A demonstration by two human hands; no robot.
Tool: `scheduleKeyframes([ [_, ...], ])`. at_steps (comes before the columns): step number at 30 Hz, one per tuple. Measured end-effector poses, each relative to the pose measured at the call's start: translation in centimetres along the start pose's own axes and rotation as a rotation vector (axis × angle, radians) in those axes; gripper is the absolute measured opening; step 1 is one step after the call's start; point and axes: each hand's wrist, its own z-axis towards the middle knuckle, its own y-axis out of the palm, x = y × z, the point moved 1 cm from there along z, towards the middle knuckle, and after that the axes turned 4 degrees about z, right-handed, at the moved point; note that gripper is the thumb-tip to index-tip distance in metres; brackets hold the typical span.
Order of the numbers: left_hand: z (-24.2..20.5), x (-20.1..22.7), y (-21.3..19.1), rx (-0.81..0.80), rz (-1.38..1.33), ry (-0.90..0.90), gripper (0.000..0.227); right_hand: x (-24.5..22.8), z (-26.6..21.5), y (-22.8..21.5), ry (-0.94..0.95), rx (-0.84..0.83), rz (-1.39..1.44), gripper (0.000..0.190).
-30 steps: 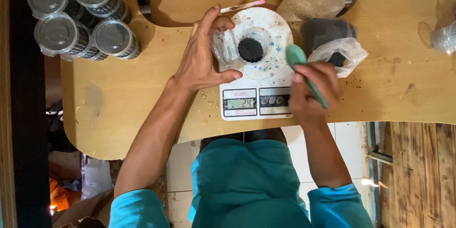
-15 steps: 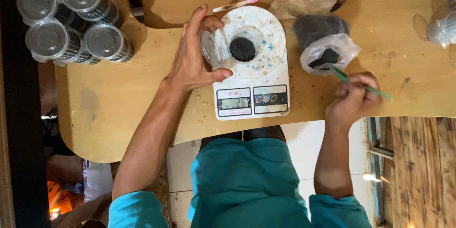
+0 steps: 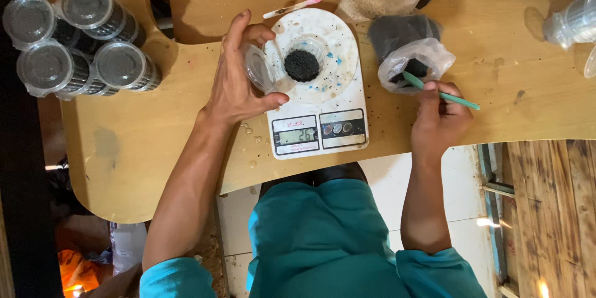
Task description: The person scoops a dark granular substance from a plastic bag onto a digital scale using a spoon, reaches a target weight, and then transfers the substance into a small plastic cup.
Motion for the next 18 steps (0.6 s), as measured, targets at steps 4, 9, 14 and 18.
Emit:
scheduleKeyframes([
  [4,0.0,-0.1,-0.1,-0.01,-0.018,0.007,0.096,0.7,0.1,-0.1,-0.023,0.012,0.095,0.017],
  [9,0.0,-0.3,0.0,-0.002,-0.023,0.005,0.096,0.0,0.6,0.6,-0.177,-0.125,-0.037,0.009],
  [14,0.1,-0.1,-0.1,-0.001,-0.022,0.009,0.096,-3.0,0.0,1.4,-0.253,-0.151,-0.152,0.008],
  [18,-0.1,-0.3,-0.1,-0.002,-0.02,0.007,0.098,-3.2,0.0,1.3,-0.366,-0.174,-0.242,0.009],
])
